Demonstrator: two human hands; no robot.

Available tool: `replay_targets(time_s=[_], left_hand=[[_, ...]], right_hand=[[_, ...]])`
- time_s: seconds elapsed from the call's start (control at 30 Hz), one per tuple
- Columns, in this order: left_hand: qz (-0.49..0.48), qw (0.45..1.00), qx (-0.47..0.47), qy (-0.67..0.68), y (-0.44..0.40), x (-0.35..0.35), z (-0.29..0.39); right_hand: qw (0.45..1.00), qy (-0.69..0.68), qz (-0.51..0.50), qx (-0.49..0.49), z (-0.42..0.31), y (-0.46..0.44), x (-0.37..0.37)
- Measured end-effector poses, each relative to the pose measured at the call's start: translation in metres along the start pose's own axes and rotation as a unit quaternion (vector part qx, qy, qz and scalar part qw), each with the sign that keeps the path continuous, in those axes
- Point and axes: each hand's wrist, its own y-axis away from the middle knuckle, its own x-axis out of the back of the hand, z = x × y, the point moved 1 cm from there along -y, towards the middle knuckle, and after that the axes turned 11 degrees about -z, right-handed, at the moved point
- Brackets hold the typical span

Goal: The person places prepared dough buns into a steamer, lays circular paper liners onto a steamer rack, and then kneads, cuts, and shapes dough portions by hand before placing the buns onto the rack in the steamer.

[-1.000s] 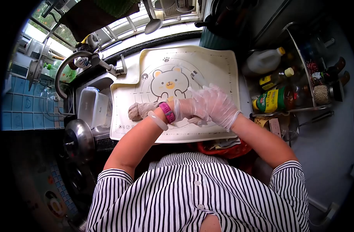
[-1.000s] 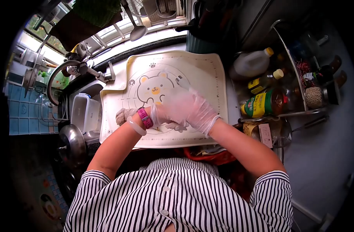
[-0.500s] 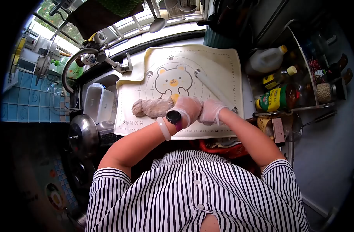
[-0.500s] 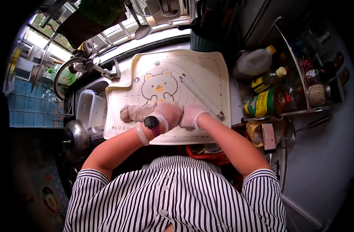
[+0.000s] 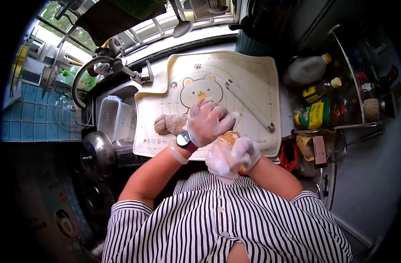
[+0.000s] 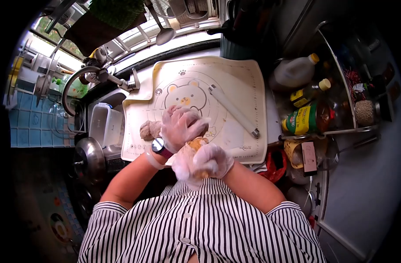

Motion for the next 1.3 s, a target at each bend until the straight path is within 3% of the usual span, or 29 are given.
replay_targets(time_s=[0.07, 0.1, 0.17, 0.2, 0.23, 0.27, 0.3, 0.33, 0.37, 0.4, 0.47, 0.5, 0.53, 0.57, 0.6, 0.67, 0.7, 0.77, 0.8, 0.87, 0.9, 1.0, 1.07, 1.1, 1.17, 1.2, 1.23, 1.27, 1.3], left_hand=[[-0.108, 0.993, 0.038, 0.011, 0.004, -0.02, -0.029], [-0.074, 0.985, 0.135, 0.081, 0.017, -0.036, -0.044], [-0.005, 0.924, 0.298, 0.238, 0.036, -0.075, -0.074], [0.025, 0.871, 0.369, 0.325, 0.042, -0.088, -0.085], [0.024, 0.755, 0.415, 0.507, 0.04, -0.092, -0.095], [0.066, 0.691, 0.4, 0.598, 0.037, -0.095, -0.104], [0.071, 0.679, 0.394, 0.615, 0.035, -0.099, -0.112], [0.076, 0.668, 0.388, 0.631, 0.032, -0.103, -0.122], [0.074, 0.665, 0.39, 0.632, 0.034, -0.112, -0.134], [0.023, 0.679, 0.383, 0.626, 0.041, -0.123, -0.146], [-0.032, 0.685, 0.378, 0.622, 0.057, -0.141, -0.165], [-0.077, 0.857, 0.323, 0.394, 0.065, -0.144, -0.173], [-0.115, 0.956, 0.236, 0.133, 0.072, -0.146, -0.178], [-0.209, 0.901, 0.301, 0.23, 0.076, -0.147, -0.185], [-0.213, 0.901, 0.298, 0.233, 0.076, -0.149, -0.186], [-0.164, 0.89, 0.33, 0.268, 0.069, -0.132, -0.175], [-0.133, 0.899, 0.331, 0.255, 0.063, -0.122, -0.166], [-0.065, 0.878, 0.32, 0.35, 0.059, -0.109, -0.154], [0.006, 0.844, 0.314, 0.436, 0.063, -0.103, -0.144], [0.071, 0.635, 0.369, 0.675, 0.062, -0.105, -0.102], [0.078, 0.597, 0.398, 0.692, 0.057, -0.113, -0.091], [0.157, 0.415, 0.486, 0.753, 0.049, -0.158, -0.07], [0.184, 0.387, 0.493, 0.757, 0.041, -0.176, -0.061], [0.183, 0.387, 0.494, 0.757, 0.041, -0.184, -0.059], [0.147, 0.31, 0.47, 0.814, 0.045, -0.192, -0.052], [0.147, 0.309, 0.47, 0.814, 0.048, -0.193, -0.05], [0.131, 0.406, 0.453, 0.782, 0.048, -0.19, -0.049], [0.122, 0.454, 0.441, 0.764, 0.049, -0.191, -0.05], [0.114, 0.5, 0.43, 0.743, 0.051, -0.192, -0.05]], right_hand=[[0.903, 0.406, -0.115, -0.08, -0.02, -0.032, -0.034], [0.883, 0.435, -0.093, -0.152, -0.029, -0.052, -0.069], [0.831, 0.55, -0.053, -0.059, -0.034, -0.06, -0.075], [0.797, 0.604, 0.002, -0.013, -0.041, -0.06, -0.068], [0.755, 0.652, 0.064, 0.027, -0.047, -0.06, -0.062], [0.696, 0.7, 0.15, 0.047, -0.056, -0.059, -0.055], [0.644, 0.721, 0.242, 0.089, -0.061, -0.056, -0.036], [0.54, 0.78, 0.292, 0.12, -0.07, -0.05, -0.007], [0.454, 0.818, 0.325, 0.142, -0.079, -0.049, 0.016], [0.455, 0.815, 0.331, 0.14, -0.087, -0.043, 0.049], [0.276, 0.854, 0.428, 0.106, -0.099, -0.021, 0.118], [0.279, 0.851, 0.434, 0.101, -0.104, -0.01, 0.147], [0.215, 0.864, 0.455, 0.015, -0.109, 0.001, 0.173], [0.147, 0.869, 0.468, -0.07, -0.114, 0.003, 0.181], [0.147, 0.866, 0.473, -0.07, -0.118, 0.008, 0.185], [0.244, 0.841, 0.481, -0.051, -0.117, 0.005, 0.172], [0.243, 0.838, 0.486, -0.051, -0.114, 0.004, 0.162], [0.308, 0.815, 0.489, 0.038, -0.108, 0.004, 0.143], [0.306, 0.814, 0.492, 0.037, -0.106, 0.012, 0.149], [0.424, 0.732, 0.488, 0.215, -0.102, 0.022, 0.159], [0.455, 0.7, 0.473, 0.281, -0.1, 0.021, 0.157], [0.492, 0.641, 0.533, 0.253, -0.101, 0.022, 0.191], [0.486, 0.608, 0.57, 0.262, -0.095, 0.006, 0.204], [0.517, 0.569, 0.574, 0.282, -0.091, -0.002, 0.207], [0.593, 0.481, 0.557, 0.327, -0.088, -0.01, 0.21], [0.593, 0.48, 0.557, 0.327, -0.093, -0.01, 0.206], [0.611, 0.469, 0.554, 0.315, -0.098, -0.008, 0.201], [0.629, 0.457, 0.551, 0.302, -0.101, -0.011, 0.191], [0.597, 0.494, 0.563, 0.287, -0.1, -0.015, 0.178]])
